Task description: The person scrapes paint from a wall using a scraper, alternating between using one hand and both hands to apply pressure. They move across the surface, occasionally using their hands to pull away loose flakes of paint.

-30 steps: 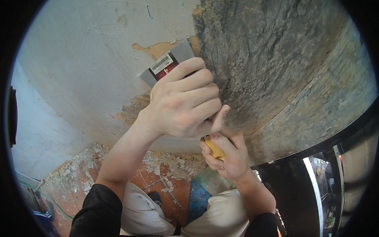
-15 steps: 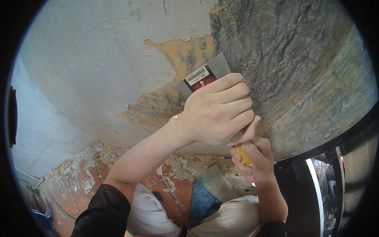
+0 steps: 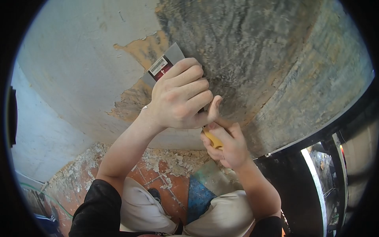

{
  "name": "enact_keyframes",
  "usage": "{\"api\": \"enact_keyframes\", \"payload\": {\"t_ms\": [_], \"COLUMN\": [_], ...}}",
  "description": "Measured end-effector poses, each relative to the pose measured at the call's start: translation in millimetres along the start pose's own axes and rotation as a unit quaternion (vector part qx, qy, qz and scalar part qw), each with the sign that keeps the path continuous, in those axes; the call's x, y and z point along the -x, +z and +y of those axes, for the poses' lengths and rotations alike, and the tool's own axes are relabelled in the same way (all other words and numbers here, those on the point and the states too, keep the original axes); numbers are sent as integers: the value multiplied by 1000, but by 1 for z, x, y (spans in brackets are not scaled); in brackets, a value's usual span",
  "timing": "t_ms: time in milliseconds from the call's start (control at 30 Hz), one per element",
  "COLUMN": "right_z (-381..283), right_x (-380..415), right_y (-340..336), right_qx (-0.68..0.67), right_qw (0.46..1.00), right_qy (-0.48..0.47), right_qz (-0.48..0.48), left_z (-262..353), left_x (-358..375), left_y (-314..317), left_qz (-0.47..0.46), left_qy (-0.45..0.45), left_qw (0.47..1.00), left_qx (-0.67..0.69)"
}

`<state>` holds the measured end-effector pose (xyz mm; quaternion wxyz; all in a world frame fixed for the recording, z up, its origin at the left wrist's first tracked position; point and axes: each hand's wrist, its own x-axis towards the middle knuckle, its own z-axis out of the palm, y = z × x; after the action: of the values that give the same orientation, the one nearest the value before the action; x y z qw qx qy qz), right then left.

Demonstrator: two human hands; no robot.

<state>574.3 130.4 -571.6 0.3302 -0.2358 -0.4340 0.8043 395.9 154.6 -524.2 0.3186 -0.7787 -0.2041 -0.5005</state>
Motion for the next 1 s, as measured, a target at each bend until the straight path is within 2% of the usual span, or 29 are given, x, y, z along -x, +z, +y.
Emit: {"api": "enact_keyframes", "payload": {"t_ms": [100,233,300,433,600,833,1000], "right_z": [4,6,7,0,0,15,12], "right_x": [-3,1,6,13,4,-11,-7], "right_y": [-18,-10,8,18,15,7,0], "right_qx": [-16,-8,-37,-24,11,-6,-21], "right_qw": [1000,1000,999,999,999,998,999], "right_qy": [-12,-13,-10,-4,-29,-42,-16], "right_qz": [-16,-23,22,26,36,-41,-41], "left_z": [3,-2,-4,-5,-6,-8,-5], "left_x": [0,0,-2,-4,-4,-5,-5], "left_y": [3,0,-7,-7,-4,-14,-13], "left_qz": [-56,-37,-36,-6,-10,-78,-83], "left_qy": [-3,-3,21,22,37,41,21], "left_qw": [998,999,999,999,999,996,996], "left_qx": [-12,2,33,46,3,-7,7]}}
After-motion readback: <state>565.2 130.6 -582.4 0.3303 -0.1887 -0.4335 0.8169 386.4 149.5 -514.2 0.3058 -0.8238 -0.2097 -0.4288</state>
